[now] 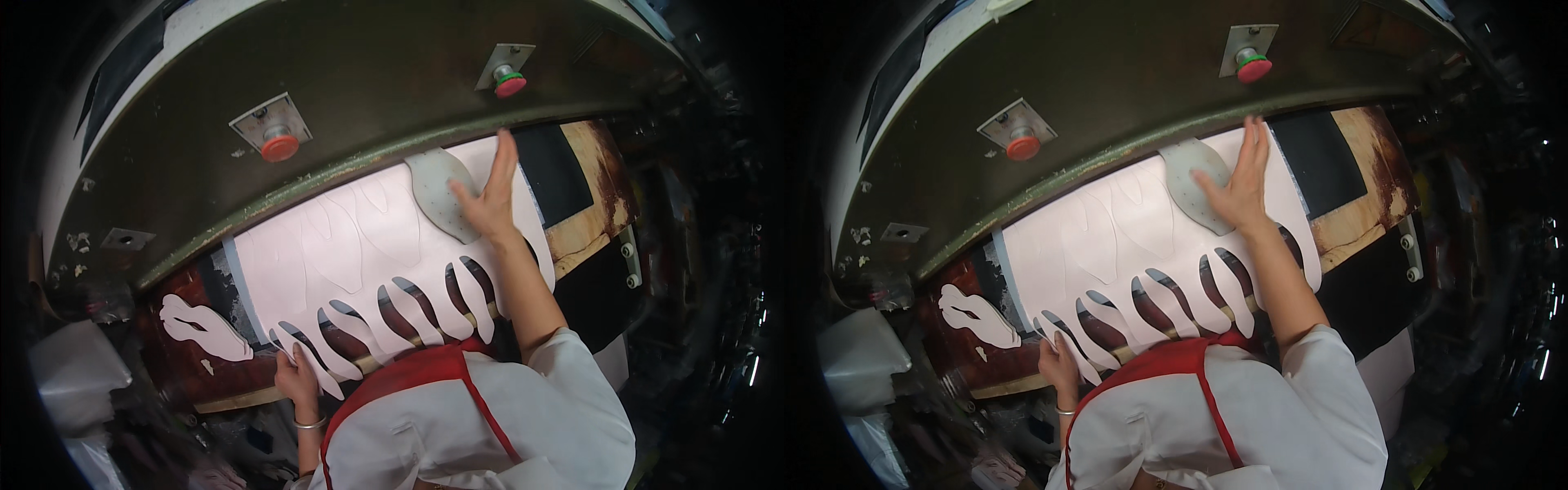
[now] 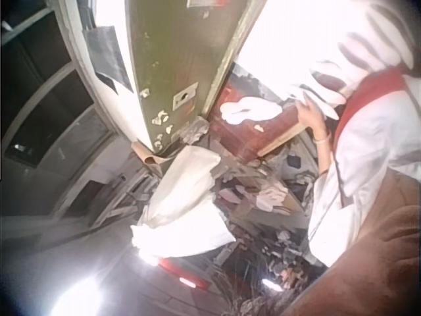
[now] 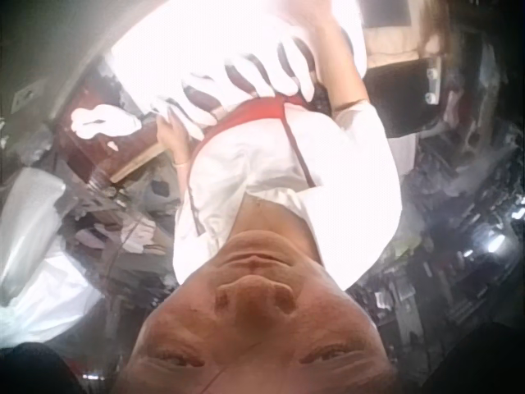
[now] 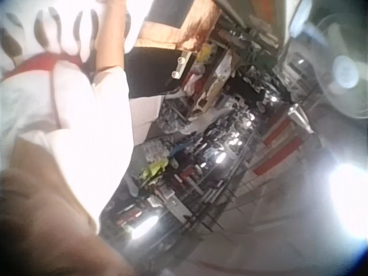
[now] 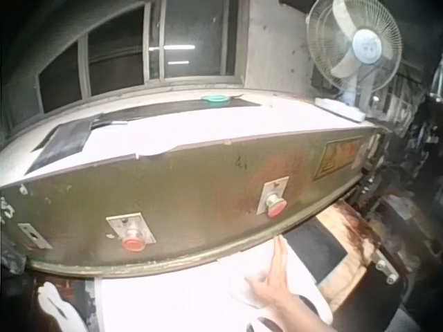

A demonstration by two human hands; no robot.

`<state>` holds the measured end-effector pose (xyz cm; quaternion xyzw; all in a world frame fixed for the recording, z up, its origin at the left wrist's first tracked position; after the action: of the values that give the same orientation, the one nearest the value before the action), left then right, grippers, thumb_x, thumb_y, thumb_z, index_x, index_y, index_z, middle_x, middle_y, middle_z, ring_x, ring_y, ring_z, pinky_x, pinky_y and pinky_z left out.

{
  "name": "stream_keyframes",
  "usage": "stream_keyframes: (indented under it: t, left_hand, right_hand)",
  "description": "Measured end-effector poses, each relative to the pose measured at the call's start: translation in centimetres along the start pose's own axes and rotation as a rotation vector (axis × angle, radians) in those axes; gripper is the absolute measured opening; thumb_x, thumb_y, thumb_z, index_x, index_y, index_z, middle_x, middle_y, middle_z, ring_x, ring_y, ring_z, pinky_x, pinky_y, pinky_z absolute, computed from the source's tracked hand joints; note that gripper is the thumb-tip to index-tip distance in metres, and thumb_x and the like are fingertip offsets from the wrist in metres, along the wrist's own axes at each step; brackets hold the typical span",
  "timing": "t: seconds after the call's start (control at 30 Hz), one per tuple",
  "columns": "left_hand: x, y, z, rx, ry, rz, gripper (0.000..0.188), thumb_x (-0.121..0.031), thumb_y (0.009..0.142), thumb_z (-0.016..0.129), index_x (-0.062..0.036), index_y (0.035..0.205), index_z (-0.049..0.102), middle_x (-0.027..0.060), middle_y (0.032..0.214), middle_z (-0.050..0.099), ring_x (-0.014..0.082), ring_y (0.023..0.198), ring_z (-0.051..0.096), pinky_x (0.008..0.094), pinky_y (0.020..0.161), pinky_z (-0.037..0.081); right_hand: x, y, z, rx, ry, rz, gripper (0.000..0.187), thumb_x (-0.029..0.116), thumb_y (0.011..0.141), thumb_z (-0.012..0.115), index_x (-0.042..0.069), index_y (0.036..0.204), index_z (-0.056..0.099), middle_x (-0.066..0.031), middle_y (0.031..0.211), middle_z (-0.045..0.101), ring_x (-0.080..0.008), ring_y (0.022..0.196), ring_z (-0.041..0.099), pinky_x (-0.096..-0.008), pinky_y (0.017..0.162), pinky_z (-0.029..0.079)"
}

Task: The person places pink fabric sheets onto a cutting machine, aligns them, and operates the machine to cut out multiple shoe insole shapes. The person then removes the cut pieces and stacks them on a nearby table.

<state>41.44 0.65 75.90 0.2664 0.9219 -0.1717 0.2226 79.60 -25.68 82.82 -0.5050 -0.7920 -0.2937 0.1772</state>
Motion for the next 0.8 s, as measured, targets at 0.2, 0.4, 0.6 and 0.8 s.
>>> stream_keyframes:
  t: [0.2, 0.4, 0.6, 0.8]
  left_hand:
    - [-3.4, 7.0, 0.4, 0.019, 0.057, -0.088, 0.031, -0.033, 0.091, 0.057, -0.0048, 0.079, 0.059, 0.0171, 0.064, 0.062, 0.0383, 0.059, 0.061, 0.0459, 0.052, 0.044]
    - [-6.2, 15.3, 0.8, 0.024, 0.082, -0.025, 0.033, -0.034, 0.093, 0.054, -0.0042, 0.080, 0.060, 0.0175, 0.060, 0.059, 0.0384, 0.057, 0.060, 0.0468, 0.053, 0.042]
    - [-6.7, 18.2, 0.4, 0.029, 0.041, -0.073, 0.035, -0.034, 0.093, 0.054, -0.0027, 0.079, 0.061, 0.0188, 0.064, 0.060, 0.0383, 0.060, 0.060, 0.0452, 0.054, 0.043]
    - [-4.5, 17.9, 0.9, -0.018, -0.017, -0.029, 0.034, -0.032, 0.093, 0.055, -0.0012, 0.079, 0.061, 0.0200, 0.066, 0.061, 0.0365, 0.059, 0.060, 0.0447, 0.055, 0.043]
  right_hand:
    - [1.1, 11.7, 1.0, -0.251, -0.229, -0.063, 0.097, 0.033, 0.084, 0.065, -0.013, 0.141, 0.001, -0.0375, 0.146, 0.004, -0.0509, 0.136, 0.008, -0.0524, 0.111, 0.011]
    - [1.6, 13.2, 2.8, -0.157, -0.221, -0.047, 0.101, 0.036, 0.084, 0.065, -0.011, 0.142, -0.003, -0.0359, 0.147, 0.001, -0.0502, 0.137, 0.008, -0.0534, 0.111, 0.011]
    - [-2.4, 12.5, -0.4, -0.170, -0.339, 0.059, 0.087, 0.024, 0.078, 0.073, -0.007, 0.141, 0.021, -0.0303, 0.142, 0.027, -0.0433, 0.133, 0.027, -0.0468, 0.109, 0.025]
    - [-12.1, 5.4, 1.0, 0.060, -0.048, 0.620, 0.035, 0.027, 0.087, 0.064, -0.004, 0.102, 0.065, -0.0179, 0.077, 0.063, -0.0302, 0.073, 0.061, -0.0361, 0.064, 0.047]
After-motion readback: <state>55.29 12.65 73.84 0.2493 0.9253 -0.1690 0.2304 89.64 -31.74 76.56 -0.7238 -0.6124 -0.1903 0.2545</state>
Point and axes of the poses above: each hand's wrist, its own y-axis towards the middle knuckle, its own z-axis out of the palm, x = y × z, the point moved 5 cm from there along y, towards the middle knuckle
